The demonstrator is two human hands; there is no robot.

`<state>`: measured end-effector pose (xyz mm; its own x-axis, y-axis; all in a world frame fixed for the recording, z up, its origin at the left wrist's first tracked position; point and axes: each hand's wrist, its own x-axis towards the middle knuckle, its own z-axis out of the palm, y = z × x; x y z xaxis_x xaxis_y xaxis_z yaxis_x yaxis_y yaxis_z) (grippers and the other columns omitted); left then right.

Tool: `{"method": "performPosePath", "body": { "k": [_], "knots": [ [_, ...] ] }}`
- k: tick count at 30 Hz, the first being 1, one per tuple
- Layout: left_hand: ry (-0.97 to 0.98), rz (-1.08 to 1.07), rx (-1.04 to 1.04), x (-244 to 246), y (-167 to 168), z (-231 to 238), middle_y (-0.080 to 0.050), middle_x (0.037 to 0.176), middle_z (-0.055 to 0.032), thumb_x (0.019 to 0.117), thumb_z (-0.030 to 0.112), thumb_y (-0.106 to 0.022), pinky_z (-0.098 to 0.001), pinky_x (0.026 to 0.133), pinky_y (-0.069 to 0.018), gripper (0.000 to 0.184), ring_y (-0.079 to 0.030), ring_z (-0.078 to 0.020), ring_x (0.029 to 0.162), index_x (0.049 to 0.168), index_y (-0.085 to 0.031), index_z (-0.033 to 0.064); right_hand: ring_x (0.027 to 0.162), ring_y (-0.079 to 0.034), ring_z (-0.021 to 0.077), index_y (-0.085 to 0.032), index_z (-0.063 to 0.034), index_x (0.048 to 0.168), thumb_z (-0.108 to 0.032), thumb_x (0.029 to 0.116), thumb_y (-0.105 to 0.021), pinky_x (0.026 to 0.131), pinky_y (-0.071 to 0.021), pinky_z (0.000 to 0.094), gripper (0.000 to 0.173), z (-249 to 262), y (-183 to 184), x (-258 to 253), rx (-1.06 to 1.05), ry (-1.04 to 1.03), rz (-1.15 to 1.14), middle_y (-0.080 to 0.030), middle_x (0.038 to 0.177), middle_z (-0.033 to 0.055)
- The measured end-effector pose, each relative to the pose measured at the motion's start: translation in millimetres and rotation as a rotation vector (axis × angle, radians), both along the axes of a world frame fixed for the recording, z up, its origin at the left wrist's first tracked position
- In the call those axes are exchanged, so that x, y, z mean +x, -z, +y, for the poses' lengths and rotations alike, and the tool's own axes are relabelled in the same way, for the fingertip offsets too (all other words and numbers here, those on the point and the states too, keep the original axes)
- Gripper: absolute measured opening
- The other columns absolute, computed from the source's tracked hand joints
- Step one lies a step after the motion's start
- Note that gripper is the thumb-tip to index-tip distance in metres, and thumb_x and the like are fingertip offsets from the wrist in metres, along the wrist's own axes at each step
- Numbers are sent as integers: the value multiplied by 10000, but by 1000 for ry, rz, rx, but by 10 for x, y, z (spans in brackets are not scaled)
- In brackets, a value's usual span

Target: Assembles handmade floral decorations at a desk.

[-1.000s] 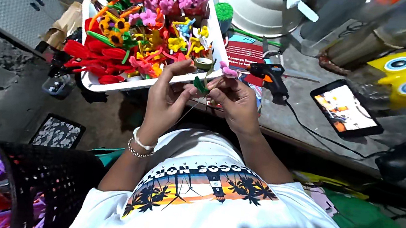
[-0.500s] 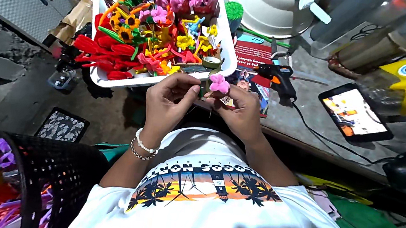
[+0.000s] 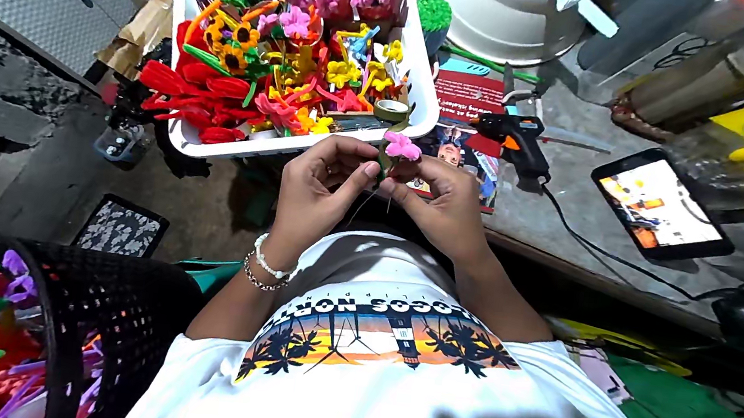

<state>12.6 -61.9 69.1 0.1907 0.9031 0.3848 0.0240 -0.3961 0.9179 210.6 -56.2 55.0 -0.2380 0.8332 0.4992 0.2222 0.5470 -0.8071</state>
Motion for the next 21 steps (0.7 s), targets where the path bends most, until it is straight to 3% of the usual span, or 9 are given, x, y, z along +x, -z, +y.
{"method": "performPosePath", "body": {
  "k": [5, 9, 14, 21],
  "knots": [
    [58, -28, -54, 6, 1, 14, -671, 995, -57, 919, -44, -694, -242, 743, -613, 274, -683, -103, 816, 1176, -612, 5, 942, -694, 91, -722, 10, 1012, -104, 947, -713, 872, -593, 279, 132, -12, -3, 14, 18, 11, -4, -718, 987, 72],
    [70, 4, -49, 8, -3, -3, -679, 1104, -59, 944, -28, -671, -240, 807, -602, 413, -688, -96, 887, 1339, -555, -2, 923, -701, 107, -725, 24, 991, -96, 936, -710, 855, -598, 290, 133, 2, 6, -18, 72, 18, -16, -723, 971, 92],
    [81, 3, 0, 42, 34, -1, -688, 1076, 11, 944, 20, -694, -245, 829, -598, 269, -677, -66, 909, 1205, -630, 31, 843, -702, 156, -718, 62, 931, -60, 875, -694, 774, -594, 308, 137, 6, 18, -58, 146, 67, 9, -717, 897, 139],
    [26, -19, 34, 78, 108, -24, -684, 1063, 81, 911, 11, -707, -214, 797, -602, 275, -681, -37, 894, 1152, -616, 108, 774, -656, 168, -699, 69, 866, -20, 809, -688, 677, -548, 282, 107, 6, -2, -106, 206, 92, 4, -668, 819, 143]
  ]
}}
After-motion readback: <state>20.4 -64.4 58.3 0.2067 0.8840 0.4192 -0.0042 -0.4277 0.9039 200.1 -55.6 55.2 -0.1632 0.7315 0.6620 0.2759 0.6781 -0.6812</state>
